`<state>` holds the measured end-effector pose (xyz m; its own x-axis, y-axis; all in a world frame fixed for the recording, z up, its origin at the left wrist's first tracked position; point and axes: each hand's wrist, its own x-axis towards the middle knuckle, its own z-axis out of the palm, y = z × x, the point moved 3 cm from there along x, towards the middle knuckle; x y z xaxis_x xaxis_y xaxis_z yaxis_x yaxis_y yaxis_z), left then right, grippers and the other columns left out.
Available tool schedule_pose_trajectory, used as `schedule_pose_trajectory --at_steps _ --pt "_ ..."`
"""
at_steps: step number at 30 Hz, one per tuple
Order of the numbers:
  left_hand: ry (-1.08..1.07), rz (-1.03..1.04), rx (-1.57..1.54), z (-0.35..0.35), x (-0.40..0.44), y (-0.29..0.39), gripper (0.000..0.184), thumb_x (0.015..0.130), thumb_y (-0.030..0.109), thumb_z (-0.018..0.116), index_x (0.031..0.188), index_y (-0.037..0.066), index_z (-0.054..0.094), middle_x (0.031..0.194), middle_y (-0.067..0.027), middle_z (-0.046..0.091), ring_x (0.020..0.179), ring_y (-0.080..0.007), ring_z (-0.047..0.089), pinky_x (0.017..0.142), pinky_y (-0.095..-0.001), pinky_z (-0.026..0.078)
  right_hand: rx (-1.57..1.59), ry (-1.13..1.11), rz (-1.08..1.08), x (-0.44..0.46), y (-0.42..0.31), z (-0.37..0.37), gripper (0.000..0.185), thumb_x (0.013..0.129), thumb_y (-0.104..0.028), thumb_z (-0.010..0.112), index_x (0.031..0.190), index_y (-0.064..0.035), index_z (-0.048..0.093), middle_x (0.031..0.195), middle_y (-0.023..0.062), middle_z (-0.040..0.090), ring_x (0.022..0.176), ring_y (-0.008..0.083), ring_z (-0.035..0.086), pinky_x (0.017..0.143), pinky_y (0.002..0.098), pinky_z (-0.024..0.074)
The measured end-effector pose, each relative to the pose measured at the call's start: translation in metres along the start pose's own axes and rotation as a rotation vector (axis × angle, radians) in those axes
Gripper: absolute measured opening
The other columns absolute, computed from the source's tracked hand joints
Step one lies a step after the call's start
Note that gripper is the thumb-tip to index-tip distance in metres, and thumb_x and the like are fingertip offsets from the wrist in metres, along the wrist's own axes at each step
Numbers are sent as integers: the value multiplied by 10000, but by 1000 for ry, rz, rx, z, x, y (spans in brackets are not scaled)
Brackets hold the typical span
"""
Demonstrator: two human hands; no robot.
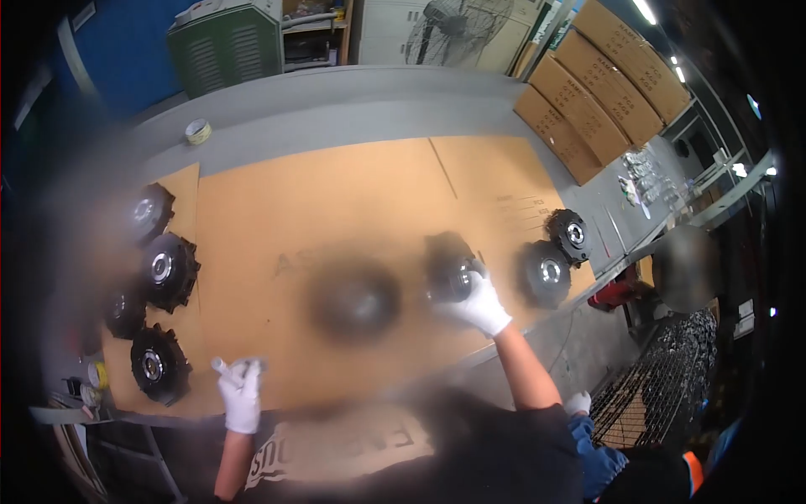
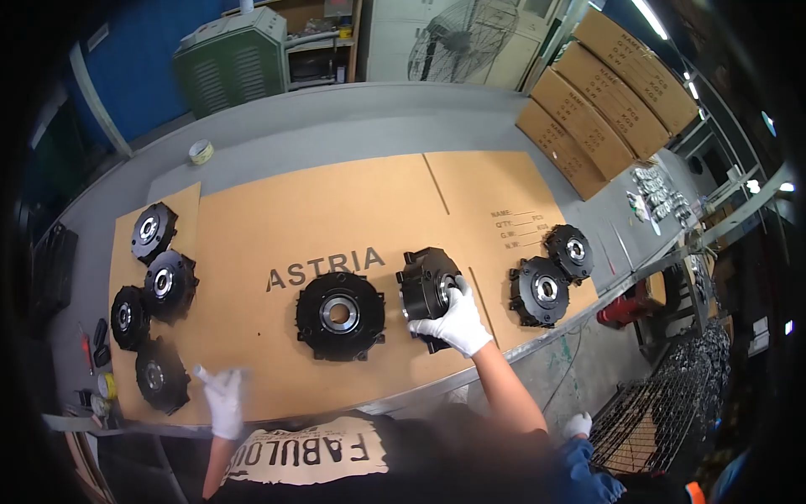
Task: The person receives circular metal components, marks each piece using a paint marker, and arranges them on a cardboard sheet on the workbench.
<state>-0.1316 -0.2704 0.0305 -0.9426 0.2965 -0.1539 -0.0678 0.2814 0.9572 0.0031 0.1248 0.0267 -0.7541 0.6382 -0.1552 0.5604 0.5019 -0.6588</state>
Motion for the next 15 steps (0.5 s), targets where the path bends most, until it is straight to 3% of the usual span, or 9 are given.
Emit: schedule_pose_trajectory --at_steps 1,3,5,6,8,9,11,13,15 --pt "-94 -41 23 5 1 -1 113 818 63 510 720 7 507 612 18 460 576 -47 426 523 -207 356 50 -162 -71 -3 -14 3 831 393 -369 801 1071 16 514 1246 236 334 1201 346 287 1021 337 223" --pt "-191 -21 -33 36 -2 29 214 843 165 459 852 10 606 605 10 544 496 -37 401 463 -179 320 59 -193 -223 -19 -41 12 810 394 -364 798 1062 8 533 1227 251 354 1205 354 286 999 356 269" --pt "-393 -195 -340 58 -7 58 304 846 188 443 1044 -20 540 785 -71 614 550 -54 486 503 -167 364 38 -231 -380 -37 -85 19 791 400 -373 792 1045 14 546 1212 273 365 1210 363 281 981 370 301" --pt "-396 -128 -382 65 -11 70 350 864 242 451 1083 -26 508 821 -102 611 551 -75 495 517 -179 382 59 -268 -434 -40 -102 33 787 406 -388 786 1033 25 549 1209 287 362 1210 369 281 978 371 306" --pt "-426 -86 -519 64 -23 84 331 872 306 460 962 -5 530 722 -87 588 547 -102 507 523 -196 400 131 -362 -515 -49 -137 57 751 437 -407 778 1003 36 560 1170 282 398 1159 349 333 943 361 334" --pt "-394 -94 -507 55 -28 77 331 872 306 460 962 -5 530 722 -87 588 547 -102 507 523 -196 400 219 -440 -498 -54 -154 68 720 461 -412 776 984 37 567 1134 264 436 1108 324 386 913 350 358" --pt "-451 25 -705 39 -38 66 326 858 356 482 795 36 479 630 -61 536 514 -119 507 506 -231 415 470 -625 -357 -62 -179 94 662 510 -421 771 947 39 583 1063 228 512 1007 274 490 851 327 404" --pt "-329 44 -662 21 -43 66 324 853 358 489 746 56 438 607 -55 514 496 -122 505 478 -229 408 565 -866 -190 -75 -210 101 476 627 -345 743 926 -3 602 834 83 616 716 144 565 691 281 452" --pt "-249 34 -479 5 -47 65 333 840 363 508 711 76 398 569 -49 491 444 -111 479 399 -202 363 702 -930 -76 -78 -215 133 407 670 -335 719 900 -19 608 755 66 616 670 132 565 630 262 456"
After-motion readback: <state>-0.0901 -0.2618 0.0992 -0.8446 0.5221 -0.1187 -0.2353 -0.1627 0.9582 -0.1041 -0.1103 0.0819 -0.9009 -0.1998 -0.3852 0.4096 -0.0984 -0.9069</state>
